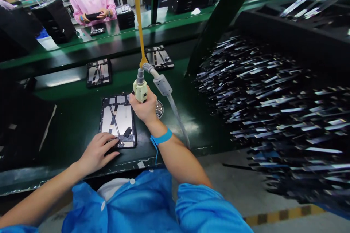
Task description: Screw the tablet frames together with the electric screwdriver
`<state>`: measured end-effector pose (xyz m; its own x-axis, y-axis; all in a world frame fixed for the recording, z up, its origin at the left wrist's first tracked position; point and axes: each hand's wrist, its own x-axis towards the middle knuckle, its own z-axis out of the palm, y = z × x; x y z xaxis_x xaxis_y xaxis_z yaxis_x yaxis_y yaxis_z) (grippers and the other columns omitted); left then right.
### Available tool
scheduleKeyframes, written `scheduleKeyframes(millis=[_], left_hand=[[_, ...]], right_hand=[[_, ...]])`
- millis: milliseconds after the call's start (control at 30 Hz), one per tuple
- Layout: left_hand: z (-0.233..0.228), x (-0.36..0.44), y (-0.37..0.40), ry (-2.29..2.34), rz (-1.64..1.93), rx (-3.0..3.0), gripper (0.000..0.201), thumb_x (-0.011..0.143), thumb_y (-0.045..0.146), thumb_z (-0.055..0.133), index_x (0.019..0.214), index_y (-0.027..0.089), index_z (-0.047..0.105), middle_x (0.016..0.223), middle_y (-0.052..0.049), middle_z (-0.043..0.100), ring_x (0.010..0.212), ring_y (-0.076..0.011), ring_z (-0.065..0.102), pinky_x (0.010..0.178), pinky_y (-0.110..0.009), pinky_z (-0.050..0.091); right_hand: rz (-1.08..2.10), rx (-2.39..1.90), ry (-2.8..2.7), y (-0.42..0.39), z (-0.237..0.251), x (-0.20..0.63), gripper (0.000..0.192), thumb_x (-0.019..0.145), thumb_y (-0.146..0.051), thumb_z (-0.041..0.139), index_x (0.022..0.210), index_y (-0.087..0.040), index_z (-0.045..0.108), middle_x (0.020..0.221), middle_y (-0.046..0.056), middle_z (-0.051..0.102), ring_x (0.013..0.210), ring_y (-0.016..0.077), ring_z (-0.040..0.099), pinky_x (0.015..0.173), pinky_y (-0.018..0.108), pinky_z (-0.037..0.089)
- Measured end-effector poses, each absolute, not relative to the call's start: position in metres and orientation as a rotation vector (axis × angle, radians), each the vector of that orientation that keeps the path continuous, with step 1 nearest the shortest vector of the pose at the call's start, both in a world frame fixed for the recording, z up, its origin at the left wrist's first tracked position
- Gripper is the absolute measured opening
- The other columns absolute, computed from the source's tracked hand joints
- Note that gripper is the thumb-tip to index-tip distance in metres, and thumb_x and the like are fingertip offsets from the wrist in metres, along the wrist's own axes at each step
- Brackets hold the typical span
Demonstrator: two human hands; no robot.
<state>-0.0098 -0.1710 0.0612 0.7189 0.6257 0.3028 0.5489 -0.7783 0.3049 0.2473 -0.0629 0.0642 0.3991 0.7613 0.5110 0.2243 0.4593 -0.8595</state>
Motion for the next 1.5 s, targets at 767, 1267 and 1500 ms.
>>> scheduleKeyframes(millis=[767, 1267, 1500], left_hand=[[0.033, -0.023, -0.177, 0.993, 0.766, 2.720, 0.029, 0.095, 0.017, 0.066, 0.121, 0.028, 0.073, 0.123, -0.009, 0.072, 0.129, -0.0303, 0.061, 0.119, -0.064, 0.037], [0.017, 0.007, -0.131, 1.154, 0.844, 2.691, 0.029, 0.099, 0.021, 0.062, 0.125, 0.029, 0.072, 0.130, -0.011, 0.071, 0.135, -0.0338, 0.058, 0.115, -0.067, 0.039], [0.017, 0.011, -0.119, 1.181, 0.892, 2.641, 0.020, 0.100, 0.024, 0.062, 0.116, 0.027, 0.074, 0.121, -0.010, 0.072, 0.129, -0.0320, 0.062, 0.111, -0.064, 0.044]], right_hand=[[0.432, -1.064, -1.116, -0.064, 0.070, 0.250, 0.021, 0.083, -0.034, 0.075, 0.100, -0.023, 0.069, 0.078, -0.002, 0.065, 0.067, 0.0160, 0.062, 0.069, 0.035, 0.059], [0.476, -1.085, -1.043, -0.058, 0.060, 0.258, 0.024, 0.082, -0.033, 0.075, 0.101, -0.022, 0.068, 0.092, 0.005, 0.073, 0.085, 0.0211, 0.073, 0.075, 0.037, 0.063], [0.495, -1.091, -1.057, -0.057, 0.061, 0.254, 0.024, 0.081, -0.032, 0.075, 0.101, -0.022, 0.066, 0.094, 0.004, 0.074, 0.080, 0.0201, 0.073, 0.073, 0.036, 0.063]])
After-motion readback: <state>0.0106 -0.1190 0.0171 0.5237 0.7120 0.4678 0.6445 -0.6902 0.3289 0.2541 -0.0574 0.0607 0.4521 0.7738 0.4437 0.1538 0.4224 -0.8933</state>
